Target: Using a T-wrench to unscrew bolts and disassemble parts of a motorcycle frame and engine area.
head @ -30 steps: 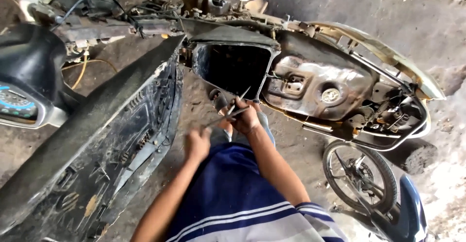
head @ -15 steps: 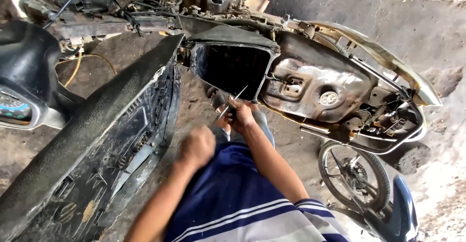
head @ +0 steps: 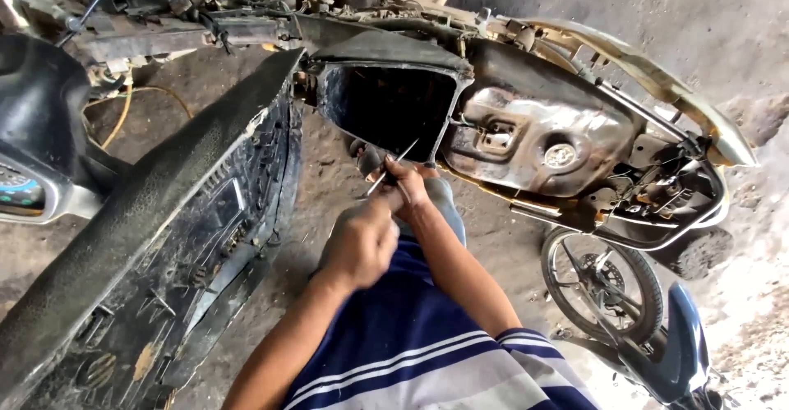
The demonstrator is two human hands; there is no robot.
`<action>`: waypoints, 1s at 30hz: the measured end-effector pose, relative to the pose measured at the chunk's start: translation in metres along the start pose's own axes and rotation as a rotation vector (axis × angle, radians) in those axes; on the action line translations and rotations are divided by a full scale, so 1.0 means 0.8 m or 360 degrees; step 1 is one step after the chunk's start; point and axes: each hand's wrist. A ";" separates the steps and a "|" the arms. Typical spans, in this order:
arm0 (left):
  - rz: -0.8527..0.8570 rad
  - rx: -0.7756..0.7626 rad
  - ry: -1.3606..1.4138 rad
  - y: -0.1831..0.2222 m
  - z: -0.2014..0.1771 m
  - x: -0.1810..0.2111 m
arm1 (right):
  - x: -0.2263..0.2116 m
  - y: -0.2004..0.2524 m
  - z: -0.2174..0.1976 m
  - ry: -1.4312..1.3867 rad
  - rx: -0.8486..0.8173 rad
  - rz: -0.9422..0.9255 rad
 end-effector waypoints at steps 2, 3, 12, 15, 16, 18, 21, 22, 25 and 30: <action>0.0048 0.0373 -0.0515 -0.036 -0.060 0.047 | -0.001 -0.002 0.005 -0.0176 -0.0004 -0.0020; 0.0054 0.0382 -0.0519 -0.015 -0.033 0.013 | -0.001 -0.006 -0.002 -0.0170 -0.0010 -0.0028; 0.0033 0.0411 -0.0804 0.002 -0.020 -0.019 | -0.002 -0.012 0.006 -0.0137 0.0090 -0.0075; -0.0213 0.0033 -0.0469 0.015 -0.003 -0.032 | 0.000 -0.031 -0.003 -0.0156 0.0141 0.0008; 0.0007 0.0147 -0.0356 -0.010 -0.034 0.015 | 0.003 -0.048 -0.014 -0.0118 0.0235 -0.0074; 0.0235 0.0262 -0.0239 -0.022 -0.056 0.041 | 0.003 -0.052 -0.021 -0.0082 0.0331 -0.0164; -0.0178 0.0285 -0.0631 0.004 -0.020 -0.017 | -0.007 -0.025 -0.009 -0.0197 0.0164 -0.0021; -0.0139 0.0128 -0.0516 0.015 -0.005 -0.029 | -0.007 -0.024 -0.006 -0.0209 0.0165 -0.0032; -0.0049 0.0105 -0.0173 0.004 -0.023 0.001 | 0.003 -0.063 -0.027 -0.0321 0.0192 -0.0079; -0.0329 0.0070 -0.0483 -0.004 -0.044 0.021 | -0.015 -0.044 -0.016 -0.0332 0.0113 -0.0067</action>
Point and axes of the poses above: each hand's wrist, its own y-axis away from the middle knuckle, its own z-axis out of the palm, x = y × z, and after that the axes turned 13 degrees about z, right-handed
